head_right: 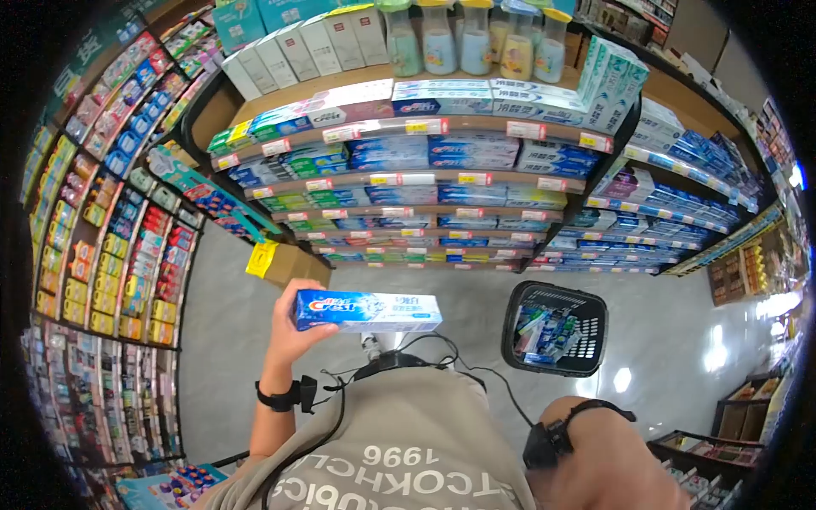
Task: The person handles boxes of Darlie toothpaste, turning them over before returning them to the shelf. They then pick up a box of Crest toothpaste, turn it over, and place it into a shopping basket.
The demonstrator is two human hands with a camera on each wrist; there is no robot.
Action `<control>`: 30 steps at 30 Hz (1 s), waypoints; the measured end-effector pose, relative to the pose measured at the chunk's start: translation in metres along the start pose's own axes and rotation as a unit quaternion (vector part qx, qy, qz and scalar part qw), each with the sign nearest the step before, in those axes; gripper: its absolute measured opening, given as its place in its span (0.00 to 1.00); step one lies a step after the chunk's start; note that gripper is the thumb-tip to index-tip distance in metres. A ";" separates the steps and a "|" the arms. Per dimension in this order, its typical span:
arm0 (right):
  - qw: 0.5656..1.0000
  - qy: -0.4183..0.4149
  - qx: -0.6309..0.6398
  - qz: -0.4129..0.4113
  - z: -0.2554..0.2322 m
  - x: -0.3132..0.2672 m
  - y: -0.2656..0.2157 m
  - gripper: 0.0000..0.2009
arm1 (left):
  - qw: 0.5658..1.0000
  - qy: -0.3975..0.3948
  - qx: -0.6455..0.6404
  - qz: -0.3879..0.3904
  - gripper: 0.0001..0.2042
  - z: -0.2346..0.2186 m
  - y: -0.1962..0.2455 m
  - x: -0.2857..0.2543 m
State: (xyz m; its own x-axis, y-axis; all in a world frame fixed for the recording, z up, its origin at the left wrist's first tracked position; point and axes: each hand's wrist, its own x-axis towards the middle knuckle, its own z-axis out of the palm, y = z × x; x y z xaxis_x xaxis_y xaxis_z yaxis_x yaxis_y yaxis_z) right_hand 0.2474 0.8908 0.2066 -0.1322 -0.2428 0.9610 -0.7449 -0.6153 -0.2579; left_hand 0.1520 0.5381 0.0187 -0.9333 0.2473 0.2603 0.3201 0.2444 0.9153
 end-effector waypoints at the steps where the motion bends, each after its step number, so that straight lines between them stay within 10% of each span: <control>1: 0.997 0.053 -0.046 0.037 -0.002 -0.012 0.004 0.07 | 1.000 0.003 -0.005 0.004 0.27 0.000 -0.001 0.000; 6: 0.815 0.325 -0.280 0.390 -0.015 -0.108 0.052 0.03 | 1.000 0.005 0.003 -0.021 0.28 -0.009 -0.002 -0.006; 11: 0.737 0.351 -0.154 0.556 -0.017 -0.205 0.096 0.05 | 1.000 0.009 -0.010 -0.008 0.29 -0.011 -0.006 -0.009; 17: 0.783 0.251 -0.088 0.562 0.005 -0.228 0.123 0.25 | 0.998 -0.018 0.012 0.059 0.30 -0.004 -0.005 -0.003; 20: 0.736 0.306 -0.002 0.604 0.008 -0.228 0.131 0.33 | 0.994 -0.034 0.030 0.096 0.30 0.002 -0.006 0.003; 30: 0.700 0.293 0.093 0.644 -0.004 -0.243 0.124 0.27 | 0.994 -0.068 -0.084 0.015 0.33 0.008 -0.030 -0.002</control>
State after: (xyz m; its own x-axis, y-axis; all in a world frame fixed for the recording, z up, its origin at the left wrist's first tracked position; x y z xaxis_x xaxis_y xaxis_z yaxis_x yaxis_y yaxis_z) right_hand 0.1847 0.8763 -0.0587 -0.9025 -0.3707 -0.2194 0.3304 -0.2690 -0.9047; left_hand 0.1453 0.5378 -0.0111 -0.8896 0.3792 0.2546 0.3051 0.0784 0.9491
